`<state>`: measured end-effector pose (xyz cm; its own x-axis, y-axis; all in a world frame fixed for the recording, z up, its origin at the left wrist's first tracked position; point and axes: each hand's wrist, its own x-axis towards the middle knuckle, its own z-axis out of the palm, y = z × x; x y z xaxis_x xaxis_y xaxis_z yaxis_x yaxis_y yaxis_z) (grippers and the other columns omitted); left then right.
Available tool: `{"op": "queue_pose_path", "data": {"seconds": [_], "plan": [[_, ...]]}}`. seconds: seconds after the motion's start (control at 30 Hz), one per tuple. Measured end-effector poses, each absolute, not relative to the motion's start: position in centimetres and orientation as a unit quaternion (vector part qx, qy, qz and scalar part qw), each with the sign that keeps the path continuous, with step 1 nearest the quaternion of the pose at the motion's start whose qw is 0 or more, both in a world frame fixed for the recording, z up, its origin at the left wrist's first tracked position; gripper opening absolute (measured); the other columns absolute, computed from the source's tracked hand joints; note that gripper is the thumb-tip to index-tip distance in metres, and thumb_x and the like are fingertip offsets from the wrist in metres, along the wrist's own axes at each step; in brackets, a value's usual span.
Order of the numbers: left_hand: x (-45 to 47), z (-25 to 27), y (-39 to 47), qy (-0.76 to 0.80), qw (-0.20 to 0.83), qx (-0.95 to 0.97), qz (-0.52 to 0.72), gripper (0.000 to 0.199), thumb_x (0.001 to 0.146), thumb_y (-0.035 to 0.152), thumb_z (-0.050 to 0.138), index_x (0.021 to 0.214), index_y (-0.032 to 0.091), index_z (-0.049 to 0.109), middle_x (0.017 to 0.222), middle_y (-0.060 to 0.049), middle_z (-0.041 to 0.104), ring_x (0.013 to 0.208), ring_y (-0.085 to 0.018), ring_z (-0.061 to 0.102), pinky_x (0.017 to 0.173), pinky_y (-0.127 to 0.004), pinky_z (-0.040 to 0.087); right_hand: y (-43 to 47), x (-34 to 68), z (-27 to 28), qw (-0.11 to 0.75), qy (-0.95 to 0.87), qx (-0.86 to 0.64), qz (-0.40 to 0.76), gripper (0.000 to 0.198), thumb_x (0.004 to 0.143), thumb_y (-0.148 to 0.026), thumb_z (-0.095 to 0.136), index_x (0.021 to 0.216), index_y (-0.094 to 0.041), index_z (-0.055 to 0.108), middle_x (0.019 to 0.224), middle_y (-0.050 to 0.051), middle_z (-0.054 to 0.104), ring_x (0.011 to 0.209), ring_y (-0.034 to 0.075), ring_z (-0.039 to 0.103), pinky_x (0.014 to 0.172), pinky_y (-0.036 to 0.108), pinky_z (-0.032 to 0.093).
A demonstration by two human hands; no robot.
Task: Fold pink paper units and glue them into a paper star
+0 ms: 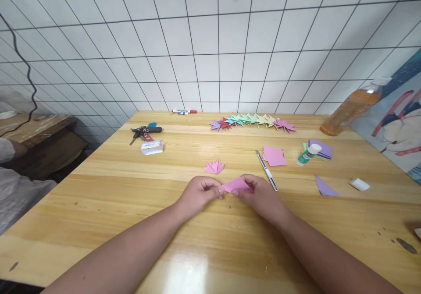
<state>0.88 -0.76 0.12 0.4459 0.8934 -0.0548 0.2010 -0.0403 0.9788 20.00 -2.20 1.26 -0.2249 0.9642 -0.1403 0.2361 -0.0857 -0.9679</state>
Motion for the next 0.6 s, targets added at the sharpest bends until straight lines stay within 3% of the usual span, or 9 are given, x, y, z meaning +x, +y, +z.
{"op": "queue_pose_path", "data": {"seconds": [0.17, 0.33, 0.6], "plan": [[0.77, 0.26, -0.69, 0.412, 0.576, 0.633, 0.311, 0.027, 0.077, 0.035, 0.06, 0.066, 0.011, 0.067, 0.064, -0.004, 0.064, 0.064, -0.014, 0.057, 0.066, -0.023, 0.042, -2.05, 20.46, 1.37, 0.348, -0.525, -0.499, 0.595, 0.017, 0.064, -0.028, 0.066, 0.075, -0.016, 0.061, 0.065, -0.002, 0.057, 0.057, 0.01, 0.048, 0.055, 0.022, 0.04], [1.02, 0.29, -0.81, 0.424, 0.579, 0.636, 0.285, 0.028, 0.074, 0.039, 0.062, 0.081, 0.012, 0.066, 0.07, -0.003, 0.065, 0.063, -0.013, 0.055, 0.059, -0.022, 0.039, -2.0, 20.47, 1.44, 0.365, -0.481, -0.503, 0.618, 0.023, 0.063, -0.029, 0.068, 0.081, -0.016, 0.061, 0.07, -0.001, 0.058, 0.06, 0.011, 0.049, 0.056, 0.023, 0.043], [1.09, -0.18, -0.73, 0.399, 0.57, 0.654, 0.296, 0.028, 0.079, 0.035, 0.056, 0.067, 0.012, 0.066, 0.07, -0.005, 0.066, 0.069, -0.015, 0.057, 0.067, -0.023, 0.04, -2.43, 19.88, 1.18, 0.355, -0.573, -0.477, 0.564, 0.02, 0.07, -0.032, 0.064, 0.085, -0.018, 0.064, 0.069, -0.001, 0.06, 0.06, 0.011, 0.05, 0.056, 0.022, 0.04]]}}
